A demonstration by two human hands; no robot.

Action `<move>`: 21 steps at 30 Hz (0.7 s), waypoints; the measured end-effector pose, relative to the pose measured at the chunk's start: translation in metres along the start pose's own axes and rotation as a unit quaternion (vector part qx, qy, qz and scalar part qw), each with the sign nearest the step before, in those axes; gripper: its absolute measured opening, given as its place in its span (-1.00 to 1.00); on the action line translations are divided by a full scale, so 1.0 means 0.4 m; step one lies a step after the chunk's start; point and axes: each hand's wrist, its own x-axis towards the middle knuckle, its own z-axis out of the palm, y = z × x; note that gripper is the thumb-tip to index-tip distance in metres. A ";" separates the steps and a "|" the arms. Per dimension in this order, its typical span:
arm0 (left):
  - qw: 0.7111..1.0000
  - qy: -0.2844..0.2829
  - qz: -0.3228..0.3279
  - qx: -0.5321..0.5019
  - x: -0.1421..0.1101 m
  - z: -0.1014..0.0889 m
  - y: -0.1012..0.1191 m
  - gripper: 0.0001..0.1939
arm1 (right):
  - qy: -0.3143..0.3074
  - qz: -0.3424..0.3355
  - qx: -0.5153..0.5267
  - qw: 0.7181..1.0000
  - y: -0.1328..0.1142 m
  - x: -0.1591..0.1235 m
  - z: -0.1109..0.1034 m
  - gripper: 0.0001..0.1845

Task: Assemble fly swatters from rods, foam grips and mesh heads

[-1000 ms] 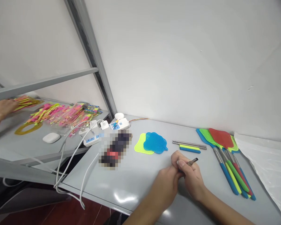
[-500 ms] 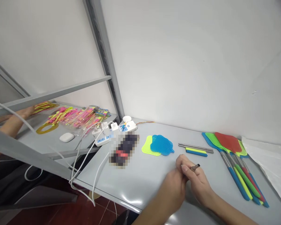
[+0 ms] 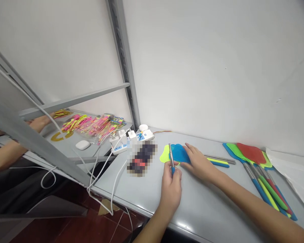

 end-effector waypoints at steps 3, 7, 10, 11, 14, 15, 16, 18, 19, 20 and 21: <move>0.995 0.002 -0.079 -0.062 0.008 -0.029 -0.004 -0.81 | -0.032 0.016 -0.083 0.996 0.012 0.012 0.074 -0.34; 0.990 -0.027 -0.112 -0.084 0.004 -0.050 -0.018 -0.69 | -0.032 0.010 -0.109 0.993 0.005 -0.007 0.110 -0.44; 0.988 -0.055 -0.114 -0.083 0.000 -0.054 -0.024 -0.68 | 0.014 -0.005 -0.124 0.992 -0.015 -0.015 0.075 -0.49; 0.988 -0.065 -0.115 -0.083 -0.001 -0.054 -0.024 -0.67 | 0.044 -0.003 -0.130 0.991 -0.023 -0.015 0.052 -0.50; 0.985 -0.099 -0.124 -0.074 -0.005 -0.052 -0.021 -0.63 | 0.182 0.035 -0.123 0.975 -0.047 -0.012 -0.040 -0.58; 0.984 -0.109 -0.126 -0.069 -0.008 -0.049 -0.020 -0.61 | 0.233 0.060 -0.094 0.966 -0.055 -0.012 -0.071 -0.61; 0.983 -0.118 -0.127 -0.064 -0.012 -0.046 -0.020 -0.60 | 0.275 0.085 -0.039 0.957 -0.061 -0.016 -0.098 -0.64; 0.981 -0.134 -0.130 -0.055 -0.028 -0.034 -0.022 -0.57 | 0.322 0.122 0.131 0.930 -0.074 -0.031 -0.137 -0.65; 0.980 -0.142 -0.132 -0.053 -0.038 -0.026 -0.025 -0.56 | 0.330 0.132 0.229 0.906 -0.080 -0.043 -0.146 -0.64; 0.978 -0.149 -0.135 -0.052 -0.050 -0.016 -0.028 -0.56 | 0.335 0.138 0.318 0.876 -0.085 -0.057 -0.149 -0.63; 0.977 -0.156 -0.137 -0.053 -0.062 -0.007 -0.033 -0.56 | 0.339 0.144 0.389 0.844 -0.091 -0.073 -0.146 -0.63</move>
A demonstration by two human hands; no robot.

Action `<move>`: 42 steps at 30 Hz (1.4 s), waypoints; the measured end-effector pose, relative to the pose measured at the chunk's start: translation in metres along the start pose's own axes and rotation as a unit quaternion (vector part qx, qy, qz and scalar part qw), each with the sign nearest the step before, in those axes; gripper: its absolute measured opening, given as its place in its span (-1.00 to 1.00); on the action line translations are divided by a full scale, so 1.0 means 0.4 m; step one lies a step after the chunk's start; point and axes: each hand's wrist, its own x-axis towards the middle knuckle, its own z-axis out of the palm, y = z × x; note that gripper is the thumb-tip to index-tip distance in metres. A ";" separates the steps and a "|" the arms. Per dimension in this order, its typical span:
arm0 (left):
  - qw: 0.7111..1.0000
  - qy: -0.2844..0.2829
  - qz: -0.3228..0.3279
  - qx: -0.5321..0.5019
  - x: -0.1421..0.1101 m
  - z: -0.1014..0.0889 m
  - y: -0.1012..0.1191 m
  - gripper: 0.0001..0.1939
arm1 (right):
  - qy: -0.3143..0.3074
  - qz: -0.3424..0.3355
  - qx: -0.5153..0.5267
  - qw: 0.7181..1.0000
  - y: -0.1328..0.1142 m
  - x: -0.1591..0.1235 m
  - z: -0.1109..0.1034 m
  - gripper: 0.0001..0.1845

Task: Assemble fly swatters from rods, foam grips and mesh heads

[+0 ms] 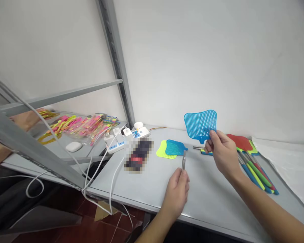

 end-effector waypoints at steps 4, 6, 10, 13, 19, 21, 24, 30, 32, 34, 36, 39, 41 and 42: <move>0.998 -0.062 0.004 0.028 -0.021 0.037 -0.032 -0.60 | 0.025 0.063 0.111 0.991 0.013 -0.076 -0.018 -0.67; 0.994 -0.093 0.021 0.057 -0.025 0.043 -0.041 -0.61 | 0.025 0.069 0.126 0.989 0.017 -0.103 -0.026 -0.68; 0.991 -0.097 0.049 0.080 -0.026 0.039 -0.043 -0.63 | 0.050 0.070 0.160 0.983 0.014 -0.126 -0.035 -0.68; 0.989 -0.100 0.045 0.094 -0.025 0.037 -0.040 -0.63 | 0.058 0.083 0.191 0.976 0.011 -0.134 -0.028 -0.69; 0.991 -0.094 0.030 0.094 -0.016 0.035 -0.044 -0.64 | 0.056 0.071 0.186 0.978 0.015 -0.149 -0.004 -0.75; 0.991 -0.090 0.018 0.093 -0.012 0.032 -0.048 -0.65 | 0.051 0.061 0.171 0.982 0.016 -0.147 -0.004 -0.75; 0.992 -0.089 0.009 0.092 -0.009 0.028 -0.052 -0.65 | 0.044 0.062 0.152 0.986 0.018 -0.140 -0.009 -0.75; 0.993 -0.097 0.004 0.062 -0.012 0.029 -0.046 -0.67 | -0.018 0.082 0.145 0.986 0.021 -0.127 -0.023 -0.77; 0.993 -0.104 -0.005 0.053 -0.013 0.029 -0.037 -0.67 | -0.052 0.087 0.151 0.983 0.020 -0.118 -0.036 -0.79; 0.992 -0.116 -0.025 0.046 -0.013 0.025 -0.025 -0.66 | -0.095 0.088 0.144 0.981 0.019 -0.102 -0.059 -0.79; 0.989 -0.132 -0.050 0.054 -0.013 0.017 -0.009 -0.65 | -0.152 0.085 0.125 0.977 0.016 -0.082 -0.089 -0.77; 0.980 -0.150 -0.081 0.107 -0.013 0.001 0.024 -0.65 | -0.240 0.096 0.095 0.961 0.008 -0.049 -0.133 -0.73; 0.973 -0.142 -0.085 0.161 -0.010 -0.006 0.049 -0.63 | -0.266 0.109 0.080 0.954 -0.003 -0.033 -0.149 -0.71; 0.970 -0.134 -0.082 0.187 -0.007 -0.006 0.062 -0.62 | -0.271 0.111 0.070 0.953 -0.009 -0.029 -0.152 -0.68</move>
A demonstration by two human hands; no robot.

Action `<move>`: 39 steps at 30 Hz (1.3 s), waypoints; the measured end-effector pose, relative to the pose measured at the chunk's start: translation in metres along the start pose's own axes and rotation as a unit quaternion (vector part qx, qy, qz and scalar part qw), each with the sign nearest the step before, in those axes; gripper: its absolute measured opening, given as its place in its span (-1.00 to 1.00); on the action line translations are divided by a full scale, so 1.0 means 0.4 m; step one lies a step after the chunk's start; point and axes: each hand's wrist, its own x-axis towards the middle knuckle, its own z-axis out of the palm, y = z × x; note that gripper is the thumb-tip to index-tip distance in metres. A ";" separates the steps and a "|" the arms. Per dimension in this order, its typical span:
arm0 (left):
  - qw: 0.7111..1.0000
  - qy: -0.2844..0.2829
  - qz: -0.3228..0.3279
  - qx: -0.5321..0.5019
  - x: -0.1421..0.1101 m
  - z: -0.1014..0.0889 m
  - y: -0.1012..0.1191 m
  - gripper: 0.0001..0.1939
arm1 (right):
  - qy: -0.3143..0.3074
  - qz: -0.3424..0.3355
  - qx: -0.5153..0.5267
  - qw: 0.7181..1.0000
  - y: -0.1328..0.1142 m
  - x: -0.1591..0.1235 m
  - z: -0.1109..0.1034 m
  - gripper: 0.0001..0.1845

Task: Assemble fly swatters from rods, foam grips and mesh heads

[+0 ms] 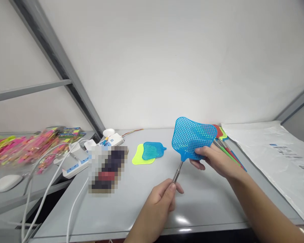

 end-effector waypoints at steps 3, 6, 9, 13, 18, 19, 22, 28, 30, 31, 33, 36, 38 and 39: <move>0.998 0.023 -0.005 0.054 0.007 -0.007 0.034 -0.60 | 0.006 0.003 -0.046 0.999 -0.017 0.003 0.008 -0.60; 0.997 0.016 -0.007 0.073 0.022 -0.004 0.059 -0.59 | 0.039 0.009 -0.093 0.995 -0.020 0.006 0.021 -0.53; 0.998 -0.006 -0.014 0.058 0.034 0.001 0.068 -0.60 | 0.054 0.013 -0.101 0.993 -0.005 0.007 0.019 -0.50; 0.990 -0.099 -0.073 -0.069 0.038 0.009 0.063 -0.63 | 0.022 0.024 -0.055 0.998 0.022 -0.002 0.007 -0.51; 0.964 -0.171 -0.110 -0.170 0.028 0.038 0.067 -0.63 | -0.012 0.033 0.005 0.999 0.035 -0.022 0.001 -0.53; 0.971 -0.155 -0.107 -0.146 0.024 0.047 0.072 -0.62 | -0.013 0.032 0.009 0.999 0.036 -0.026 0.000 -0.53; 0.998 -0.032 -0.032 0.033 0.009 0.080 0.082 -0.61 | -0.004 0.034 0.019 0.999 0.041 -0.038 0.001 -0.52; 0.932 0.171 0.102 0.304 0.018 0.135 0.065 -0.63 | 0.019 0.038 0.023 0.999 0.024 -0.047 -0.008 -0.50; 0.950 0.147 0.133 0.240 0.034 0.144 0.062 -0.61 | 0.020 0.034 -0.005 0.999 0.005 -0.052 -0.014 -0.51; 0.961 0.135 0.153 0.186 0.042 0.146 0.064 -0.61 | 0.017 0.033 -0.022 0.999 -0.003 -0.056 -0.014 -0.52; 0.974 0.129 0.184 0.043 0.058 0.149 0.072 -0.61 | 0.021 0.030 -0.053 0.998 -0.013 -0.069 -0.003 -0.55; 0.956 0.143 0.207 -0.153 0.073 0.150 0.079 -0.64 | 0.018 0.020 -0.072 0.997 -0.006 -0.094 0.044 -0.60; 0.949 0.132 0.195 -0.210 0.076 0.148 0.074 -0.64 | -0.004 0.021 -0.079 0.997 0.008 -0.108 0.085 -0.66; 0.952 0.123 0.180 -0.217 0.077 0.146 0.070 -0.63 | -0.015 0.025 -0.079 0.996 0.017 -0.113 0.104 -0.69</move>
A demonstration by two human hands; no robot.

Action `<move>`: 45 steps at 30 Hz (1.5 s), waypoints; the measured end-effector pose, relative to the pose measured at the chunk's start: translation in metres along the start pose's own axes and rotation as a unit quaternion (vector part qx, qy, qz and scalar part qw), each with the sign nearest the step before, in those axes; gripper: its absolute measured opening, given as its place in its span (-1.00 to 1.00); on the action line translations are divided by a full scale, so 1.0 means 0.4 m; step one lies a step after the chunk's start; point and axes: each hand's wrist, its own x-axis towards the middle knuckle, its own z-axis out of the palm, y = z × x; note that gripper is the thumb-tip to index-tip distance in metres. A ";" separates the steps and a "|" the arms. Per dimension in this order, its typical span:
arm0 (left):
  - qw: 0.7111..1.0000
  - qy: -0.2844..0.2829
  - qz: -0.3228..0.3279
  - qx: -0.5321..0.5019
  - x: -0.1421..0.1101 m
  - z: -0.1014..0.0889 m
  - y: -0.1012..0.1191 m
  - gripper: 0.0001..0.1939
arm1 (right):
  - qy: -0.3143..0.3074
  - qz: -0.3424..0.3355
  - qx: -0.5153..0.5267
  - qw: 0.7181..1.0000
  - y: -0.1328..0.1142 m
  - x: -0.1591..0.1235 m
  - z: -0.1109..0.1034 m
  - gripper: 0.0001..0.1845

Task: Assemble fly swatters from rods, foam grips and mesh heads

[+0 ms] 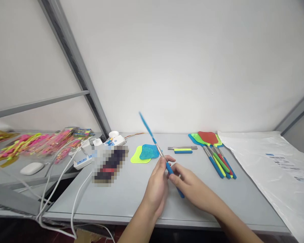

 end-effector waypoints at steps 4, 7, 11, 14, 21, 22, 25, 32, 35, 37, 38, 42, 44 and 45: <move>0.998 -0.011 -0.049 0.029 -0.003 -0.017 -0.003 -0.56 | -0.012 0.025 0.064 0.998 0.024 0.000 0.042 -0.70; 1.000 -0.015 -0.007 0.015 0.004 -0.021 0.011 -0.59 | -0.006 0.045 0.136 0.990 0.043 0.003 0.044 -0.68; 0.998 0.010 0.045 -0.036 0.025 -0.030 0.030 -0.60 | -0.010 0.055 0.160 0.985 0.062 -0.005 0.048 -0.61; 0.992 0.054 0.095 -0.066 0.041 -0.045 0.035 -0.63 | -0.037 0.062 0.151 0.986 0.068 -0.012 0.057 -0.58; 0.997 0.054 0.043 -0.027 0.035 -0.024 -0.018 -0.66 | -0.015 0.072 0.165 0.983 0.064 0.012 0.081 -0.63; 0.997 0.050 0.051 -0.012 0.032 -0.019 -0.023 -0.67 | -0.005 0.082 0.173 0.981 0.063 0.016 0.083 -0.61; 0.991 0.072 0.110 -0.029 0.032 -0.032 0.001 -0.70 | -0.013 0.087 0.128 0.988 0.056 0.009 0.079 -0.59; 0.952 0.181 0.203 -0.139 0.062 -0.133 0.145 -0.74 | -0.081 0.127 -0.047 0.987 0.047 -0.073 0.054 -0.55; 0.968 0.138 0.191 -0.089 0.047 -0.090 0.104 -0.68 | -0.067 0.121 -0.046 0.989 0.037 -0.064 0.044 -0.53; 0.981 0.101 0.155 -0.056 0.037 -0.063 0.070 -0.66 | -0.048 0.100 -0.059 0.992 0.032 -0.051 0.035 -0.54; 0.982 0.095 0.154 -0.055 0.035 -0.060 0.062 -0.67 | -0.039 0.089 -0.076 0.992 0.032 -0.048 0.029 -0.54; 0.958 0.142 0.211 -0.132 0.062 -0.116 0.114 -0.70 | -0.024 0.076 -0.145 0.986 0.043 -0.065 0.007 -0.57; 0.949 0.153 0.223 -0.162 0.093 -0.141 0.157 -0.71 | -0.022 0.081 -0.155 0.984 0.050 -0.078 -0.008 -0.59; 0.946 0.151 0.230 -0.169 0.109 -0.140 0.170 -0.71 | -0.021 0.081 -0.158 0.984 0.052 -0.080 -0.017 -0.60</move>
